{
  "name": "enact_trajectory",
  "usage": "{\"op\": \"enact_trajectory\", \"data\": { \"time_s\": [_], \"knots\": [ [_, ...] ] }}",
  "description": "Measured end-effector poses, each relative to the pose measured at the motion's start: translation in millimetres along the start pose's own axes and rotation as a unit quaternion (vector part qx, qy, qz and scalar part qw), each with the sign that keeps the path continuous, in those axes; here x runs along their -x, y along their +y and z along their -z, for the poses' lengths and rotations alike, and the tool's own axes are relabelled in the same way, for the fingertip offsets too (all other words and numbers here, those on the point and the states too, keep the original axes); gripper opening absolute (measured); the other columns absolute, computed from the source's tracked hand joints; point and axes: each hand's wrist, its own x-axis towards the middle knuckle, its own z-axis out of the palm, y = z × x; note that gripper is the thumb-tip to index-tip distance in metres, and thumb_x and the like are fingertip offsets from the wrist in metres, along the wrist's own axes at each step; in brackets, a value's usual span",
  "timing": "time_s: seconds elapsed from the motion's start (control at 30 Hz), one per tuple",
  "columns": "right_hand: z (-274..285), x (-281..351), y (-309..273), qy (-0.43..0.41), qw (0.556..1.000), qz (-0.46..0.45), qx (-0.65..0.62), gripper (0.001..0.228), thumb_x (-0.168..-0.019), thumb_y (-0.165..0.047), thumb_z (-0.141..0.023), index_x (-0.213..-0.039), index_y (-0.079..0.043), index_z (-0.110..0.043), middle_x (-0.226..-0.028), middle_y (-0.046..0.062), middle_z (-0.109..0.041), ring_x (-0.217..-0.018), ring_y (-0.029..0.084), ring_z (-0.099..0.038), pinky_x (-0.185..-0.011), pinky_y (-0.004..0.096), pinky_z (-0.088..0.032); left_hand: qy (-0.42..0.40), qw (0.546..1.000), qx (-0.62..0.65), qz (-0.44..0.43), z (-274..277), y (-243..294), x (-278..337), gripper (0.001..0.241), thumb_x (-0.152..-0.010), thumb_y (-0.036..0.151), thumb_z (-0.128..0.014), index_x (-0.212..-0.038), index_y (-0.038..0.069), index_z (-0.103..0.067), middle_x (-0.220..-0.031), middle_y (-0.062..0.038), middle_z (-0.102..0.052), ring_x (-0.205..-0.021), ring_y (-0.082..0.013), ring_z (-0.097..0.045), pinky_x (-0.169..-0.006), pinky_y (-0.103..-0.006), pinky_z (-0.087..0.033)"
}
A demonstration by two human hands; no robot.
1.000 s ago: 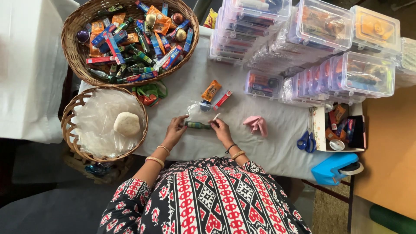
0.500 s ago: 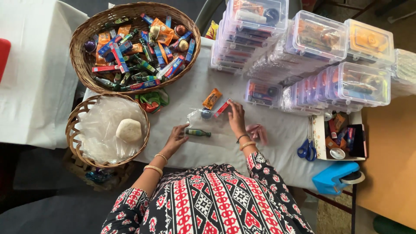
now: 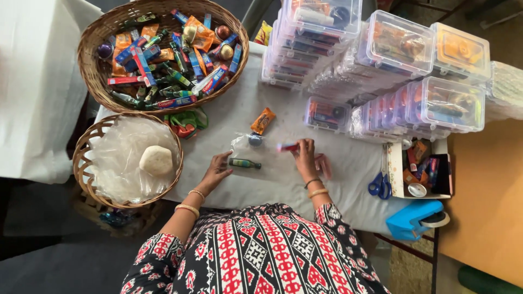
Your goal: Sorting various small items into clear plastic containers and a plastic bag.
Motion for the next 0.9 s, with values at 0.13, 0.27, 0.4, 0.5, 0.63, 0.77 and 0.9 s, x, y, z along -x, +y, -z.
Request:
{"op": "enact_trajectory", "data": {
  "time_s": [0.13,0.27,0.4,0.5,0.63,0.77,0.9],
  "knots": [
    [7.1,32.4,-1.0,-0.010,0.997,-0.057,-0.044,0.036,-0.087,-0.001,-0.075,-0.115,-0.004,-0.053,-0.111,0.016,-0.052,-0.094,0.031,-0.060,-0.082,0.041,-0.052,0.002,1.000,-0.003,0.000,1.0,0.7,-1.0,0.069,-0.086,0.015,-0.073,-0.150,0.024,-0.047,-0.136,-0.009,-0.042,-0.121,-0.0247,-0.052,-0.106,-0.0373,-0.050],
    [9.7,53.6,-8.3,-0.032,0.986,-0.135,-0.092,0.030,-0.091,-0.004,-0.074,-0.117,-0.004,-0.057,-0.102,0.012,-0.065,-0.090,0.026,-0.065,-0.080,0.038,-0.054,-0.001,1.000,0.005,0.007,1.9,2.1,-1.0,0.070,-0.086,0.015,-0.073,-0.150,0.024,-0.047,-0.136,-0.009,-0.042,-0.121,-0.0253,-0.052,-0.106,-0.0375,-0.049],
    [4.4,63.1,2.0,-0.023,0.982,-0.121,-0.141,0.031,-0.091,0.002,-0.067,-0.120,-0.003,-0.062,-0.107,0.012,-0.069,-0.098,0.023,-0.068,-0.087,0.035,-0.055,-0.002,1.000,0.003,-0.001,3.0,2.1,-1.7,0.069,-0.087,0.016,-0.073,-0.150,0.024,-0.047,-0.137,-0.008,-0.042,-0.122,-0.0249,-0.051,-0.106,-0.0376,-0.049],
    [2.2,58.7,0.0,-0.026,0.987,-0.099,-0.120,0.033,-0.090,0.004,-0.067,-0.122,-0.003,-0.065,-0.108,0.011,-0.070,-0.098,0.020,-0.068,-0.087,0.033,-0.055,-0.006,1.000,0.009,-0.001,3.2,-2.5,-1.9,0.070,-0.087,0.017,-0.074,-0.151,0.024,-0.046,-0.136,-0.009,-0.042,-0.120,-0.0247,-0.051,-0.106,-0.0375,-0.049],
    [-14.7,51.3,2.4,-0.090,0.949,-0.198,-0.229,0.032,-0.094,-0.001,-0.062,-0.126,-0.007,-0.064,-0.106,0.005,-0.067,-0.082,0.012,-0.068,-0.070,0.026,-0.060,-0.011,1.000,0.007,-0.011,4.1,-6.4,-4.0,0.071,-0.086,0.016,-0.074,-0.150,0.023,-0.047,-0.134,-0.010,-0.042,-0.118,-0.0248,-0.051,-0.106,-0.0375,-0.049],
    [-30.9,52.1,18.9,-0.059,0.933,-0.219,-0.280,0.024,-0.100,-0.006,-0.065,-0.124,-0.007,-0.064,-0.097,0.005,-0.070,-0.076,0.010,-0.065,-0.066,0.024,-0.057,-0.017,1.000,0.006,-0.005,5.7,-1.9,-4.4,0.071,-0.087,0.016,-0.075,-0.151,0.024,-0.045,-0.135,-0.010,-0.042,-0.119,-0.0248,-0.051,-0.107,-0.0376,-0.048],
    [-23.5,57.6,33.2,0.036,0.940,-0.228,-0.251,0.021,-0.099,-0.006,-0.064,-0.119,-0.004,-0.069,-0.104,0.002,-0.072,-0.085,0.007,-0.067,-0.068,0.023,-0.057,-0.028,0.999,0.016,0.012,7.6,5.8,-4.4,0.069,-0.089,0.018,-0.073,-0.151,0.024,-0.044,-0.136,-0.010,-0.040,-0.119,-0.0246,-0.051,-0.108,-0.0371,-0.049]
  ]
}}
